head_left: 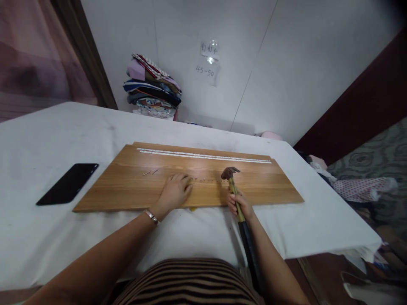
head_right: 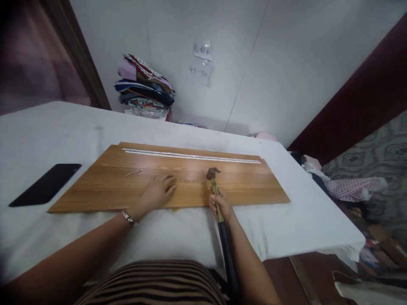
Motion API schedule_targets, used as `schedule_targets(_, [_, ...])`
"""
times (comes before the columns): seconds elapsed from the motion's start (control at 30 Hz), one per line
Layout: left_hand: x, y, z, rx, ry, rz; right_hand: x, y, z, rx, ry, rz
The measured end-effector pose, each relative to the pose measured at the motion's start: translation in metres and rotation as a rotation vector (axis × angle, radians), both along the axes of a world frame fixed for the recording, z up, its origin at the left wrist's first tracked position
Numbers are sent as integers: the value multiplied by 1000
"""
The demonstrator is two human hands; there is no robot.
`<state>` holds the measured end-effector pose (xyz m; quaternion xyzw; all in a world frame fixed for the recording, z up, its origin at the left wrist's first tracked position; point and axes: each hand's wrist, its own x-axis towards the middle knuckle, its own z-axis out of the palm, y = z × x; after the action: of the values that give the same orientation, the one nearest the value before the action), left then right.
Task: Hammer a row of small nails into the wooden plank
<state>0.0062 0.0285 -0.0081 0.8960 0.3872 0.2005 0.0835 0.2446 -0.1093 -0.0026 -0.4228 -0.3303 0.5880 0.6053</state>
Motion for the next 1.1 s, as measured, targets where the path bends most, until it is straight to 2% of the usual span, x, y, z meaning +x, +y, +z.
schedule_targets(0.2, [0,-1,2,1,-5,-2,-3,0,-7,1,6,-1])
schedule_targets(0.4, [0,0,0,18,-22,-5,-2,1,-3,21,30,-6])
schedule_targets(0.63, [0,-1,1,0,-32,-9,-5,3,-10,-4,12,-1])
schedule_targets(0.97, [0,0,0,3,-24,-12,-7,4,-9,0,16,39])
schedule_targets(1.1, [-1,0,-1,-8,-28,-13,-7,3,-13,19,11,14])
